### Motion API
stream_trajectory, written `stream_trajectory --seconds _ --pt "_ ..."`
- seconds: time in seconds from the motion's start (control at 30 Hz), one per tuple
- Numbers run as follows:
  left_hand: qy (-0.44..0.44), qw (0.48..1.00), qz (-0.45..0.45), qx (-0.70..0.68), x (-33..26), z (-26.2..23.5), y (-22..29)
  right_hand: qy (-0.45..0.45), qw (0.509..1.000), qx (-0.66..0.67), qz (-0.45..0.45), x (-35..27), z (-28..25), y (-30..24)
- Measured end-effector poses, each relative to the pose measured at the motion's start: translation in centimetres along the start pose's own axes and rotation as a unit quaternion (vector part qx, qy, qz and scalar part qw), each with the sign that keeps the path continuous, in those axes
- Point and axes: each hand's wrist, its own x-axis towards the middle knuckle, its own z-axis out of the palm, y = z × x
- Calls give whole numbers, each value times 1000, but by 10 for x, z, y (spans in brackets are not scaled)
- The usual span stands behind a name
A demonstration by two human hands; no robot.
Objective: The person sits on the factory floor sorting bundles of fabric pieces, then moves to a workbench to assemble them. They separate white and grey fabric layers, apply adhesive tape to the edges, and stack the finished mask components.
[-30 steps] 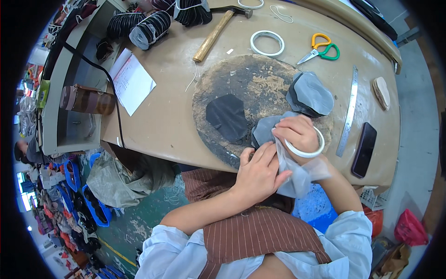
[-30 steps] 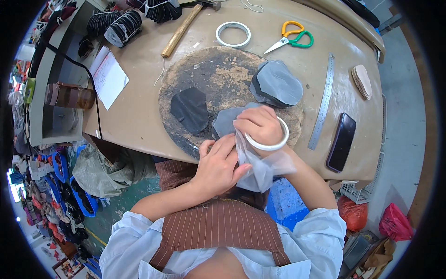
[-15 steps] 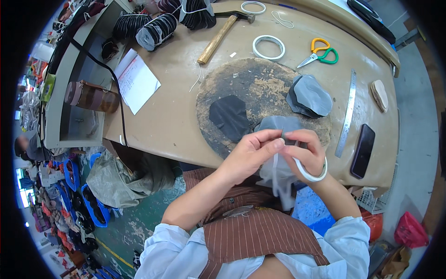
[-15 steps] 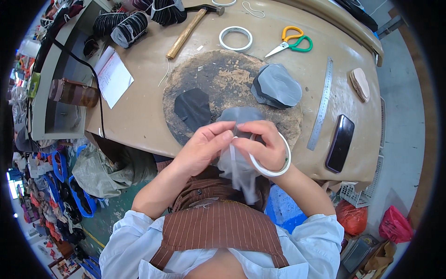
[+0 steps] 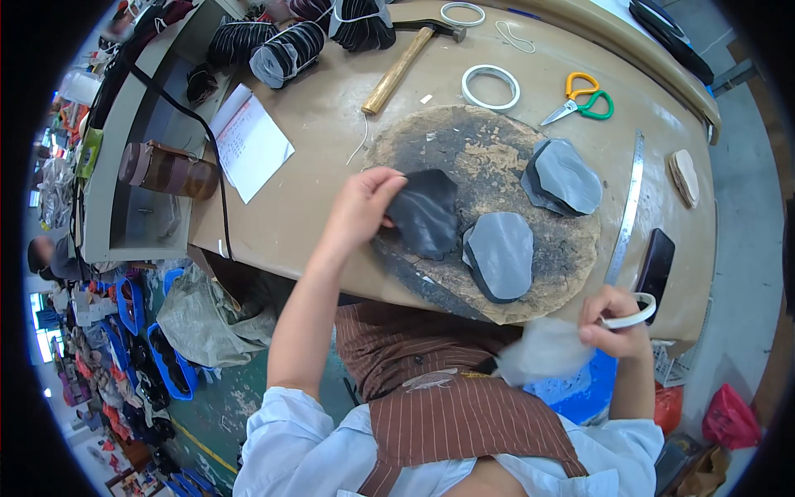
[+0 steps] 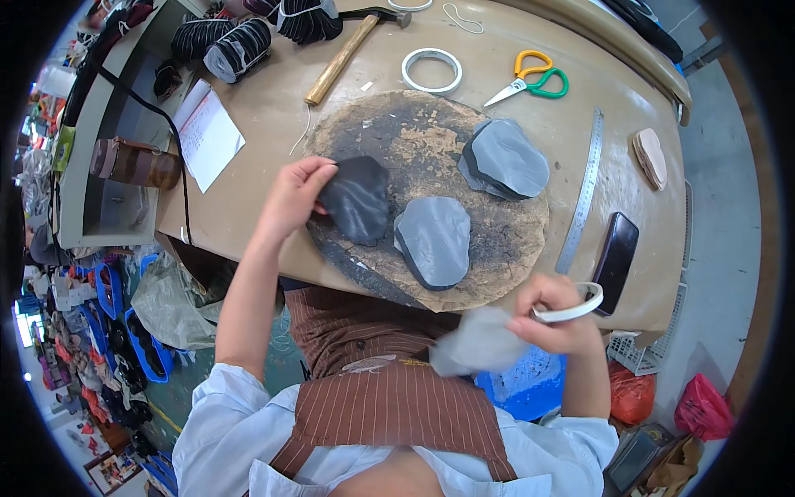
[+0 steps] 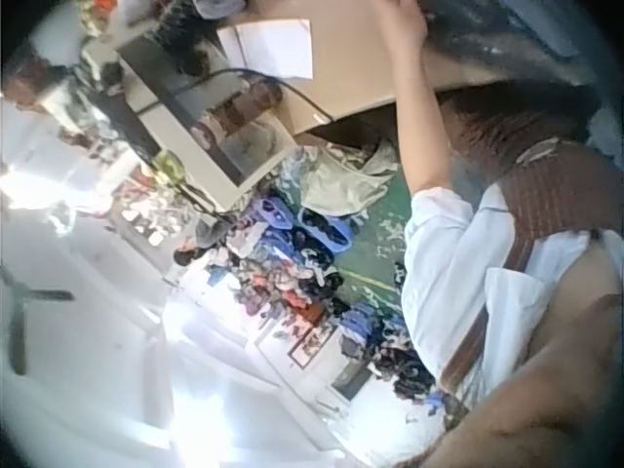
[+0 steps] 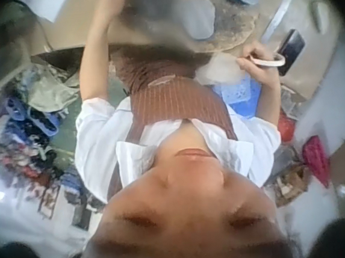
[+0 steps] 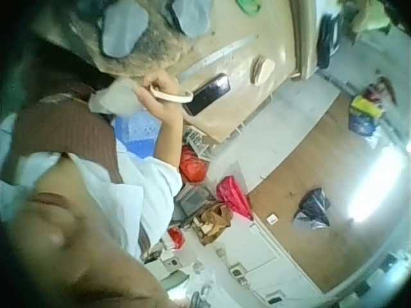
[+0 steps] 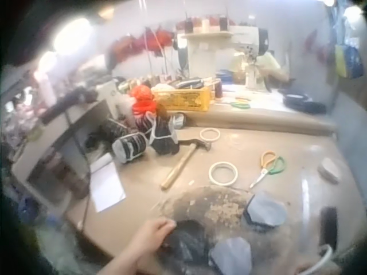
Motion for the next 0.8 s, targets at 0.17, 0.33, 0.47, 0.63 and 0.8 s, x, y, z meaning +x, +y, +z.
stream_trajectory --seconds 0.17,0.33,0.47,0.63,0.8 --pt "173 952 126 221 -4 -7 0 -33 990 -45 -127 22 15 -28" --pt "65 913 372 156 -66 74 32 72 952 -148 -257 84 38 -30" --pt "56 909 312 271 -84 117 22 166 870 -401 -233 133 43 -19" --pt "74 902 290 310 -87 126 10 207 810 -510 -204 149 54 18" --pt "6 957 201 210 -113 127 -3 229 872 -388 -190 103 75 37"
